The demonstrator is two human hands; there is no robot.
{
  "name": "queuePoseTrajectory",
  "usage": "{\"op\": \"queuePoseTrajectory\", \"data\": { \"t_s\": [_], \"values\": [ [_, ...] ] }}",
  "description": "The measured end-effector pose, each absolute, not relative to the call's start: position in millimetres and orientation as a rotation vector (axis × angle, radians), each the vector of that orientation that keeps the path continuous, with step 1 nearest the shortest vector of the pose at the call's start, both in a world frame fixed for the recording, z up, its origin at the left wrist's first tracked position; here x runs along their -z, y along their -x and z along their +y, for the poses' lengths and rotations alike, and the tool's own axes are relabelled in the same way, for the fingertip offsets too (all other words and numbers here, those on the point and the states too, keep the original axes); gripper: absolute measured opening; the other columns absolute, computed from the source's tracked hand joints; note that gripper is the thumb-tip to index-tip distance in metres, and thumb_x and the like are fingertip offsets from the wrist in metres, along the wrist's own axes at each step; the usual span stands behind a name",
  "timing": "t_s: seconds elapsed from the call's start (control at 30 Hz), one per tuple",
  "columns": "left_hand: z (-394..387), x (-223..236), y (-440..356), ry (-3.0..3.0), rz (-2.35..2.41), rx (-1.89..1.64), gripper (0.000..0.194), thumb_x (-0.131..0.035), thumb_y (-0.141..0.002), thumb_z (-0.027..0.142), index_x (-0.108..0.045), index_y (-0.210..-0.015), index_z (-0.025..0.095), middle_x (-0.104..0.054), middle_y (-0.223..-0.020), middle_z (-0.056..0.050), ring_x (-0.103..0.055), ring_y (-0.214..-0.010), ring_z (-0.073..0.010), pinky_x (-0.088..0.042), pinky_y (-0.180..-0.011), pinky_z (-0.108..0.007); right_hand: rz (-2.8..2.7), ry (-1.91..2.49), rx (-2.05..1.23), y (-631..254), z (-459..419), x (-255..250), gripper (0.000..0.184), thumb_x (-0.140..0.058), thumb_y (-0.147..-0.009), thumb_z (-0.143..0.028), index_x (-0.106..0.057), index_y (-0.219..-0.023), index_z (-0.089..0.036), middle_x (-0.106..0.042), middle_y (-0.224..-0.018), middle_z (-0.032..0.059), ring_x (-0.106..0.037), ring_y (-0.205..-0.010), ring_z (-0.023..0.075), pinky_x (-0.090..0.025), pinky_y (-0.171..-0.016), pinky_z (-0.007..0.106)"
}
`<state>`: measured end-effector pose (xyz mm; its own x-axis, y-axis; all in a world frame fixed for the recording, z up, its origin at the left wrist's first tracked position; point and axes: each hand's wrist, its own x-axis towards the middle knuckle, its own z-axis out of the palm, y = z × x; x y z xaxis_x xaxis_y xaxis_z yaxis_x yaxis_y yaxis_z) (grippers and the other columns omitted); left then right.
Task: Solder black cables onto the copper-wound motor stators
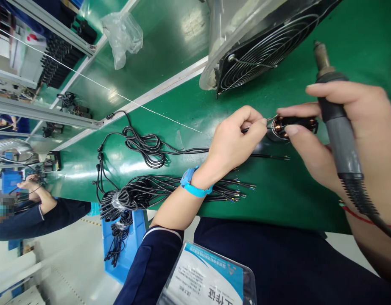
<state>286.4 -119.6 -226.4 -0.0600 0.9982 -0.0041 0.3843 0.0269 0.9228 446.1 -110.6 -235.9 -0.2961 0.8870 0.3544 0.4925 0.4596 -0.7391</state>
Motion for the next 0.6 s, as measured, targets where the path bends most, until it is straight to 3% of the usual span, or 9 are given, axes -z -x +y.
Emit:
{"op": "queuePoseTrajectory", "data": {
  "t_s": [0.1,0.23,0.47,0.53,0.6],
  "values": [
    [-121,225,-286,-1.437,1.545,-1.047,0.008,-0.047,-0.083,0.012,-0.050,-0.078,0.016,-0.048,-0.065,0.003,-0.040,-0.058,-0.0051,-0.034,-0.055,-0.019,-1.882,1.049,-0.655,-442,-112,238,0.048,-0.056,-0.089,-0.027,-0.039,-0.133,-0.020,-0.058,-0.108,0.0061,-0.060,-0.096,0.0109,-0.048,-0.085,0.031],
    [-125,223,-283,-1.476,1.525,-1.034,0.009,-0.047,-0.084,0.012,-0.046,-0.077,0.016,-0.047,-0.066,0.003,-0.041,-0.058,-0.0051,-0.034,-0.055,-0.019,-1.907,0.990,-0.667,-439,-111,245,0.051,-0.058,-0.086,-0.024,-0.038,-0.133,-0.027,-0.060,-0.099,0.0016,-0.059,-0.098,0.0150,-0.048,-0.093,0.039],
    [-130,222,-275,-1.790,1.363,-1.073,0.014,-0.048,-0.091,0.024,-0.055,-0.082,0.016,-0.059,-0.087,-0.003,-0.055,-0.086,-0.0102,-0.045,-0.080,-0.024,-1.835,0.982,-0.683,-435,-108,250,0.047,-0.059,-0.086,-0.021,-0.044,-0.130,-0.024,-0.061,-0.096,0.0019,-0.060,-0.089,0.0100,-0.049,-0.084,0.029],
    [-130,222,-275,-1.886,1.335,-1.080,0.015,-0.048,-0.091,0.024,-0.054,-0.080,0.016,-0.059,-0.086,-0.004,-0.055,-0.087,-0.0108,-0.044,-0.082,-0.025,-1.829,0.979,-0.713,-437,-108,250,0.049,-0.060,-0.085,-0.023,-0.043,-0.131,-0.022,-0.062,-0.096,0.0030,-0.060,-0.089,0.0105,-0.050,-0.077,0.027],
    [-130,223,-276,-1.931,1.373,-1.067,0.014,-0.049,-0.090,0.022,-0.053,-0.078,0.016,-0.058,-0.083,-0.004,-0.055,-0.084,-0.0112,-0.044,-0.079,-0.025,-1.839,0.958,-0.727,-439,-109,247,0.052,-0.061,-0.085,-0.024,-0.042,-0.133,-0.021,-0.062,-0.097,0.0039,-0.061,-0.094,0.0118,-0.051,-0.082,0.029]
  ]
}}
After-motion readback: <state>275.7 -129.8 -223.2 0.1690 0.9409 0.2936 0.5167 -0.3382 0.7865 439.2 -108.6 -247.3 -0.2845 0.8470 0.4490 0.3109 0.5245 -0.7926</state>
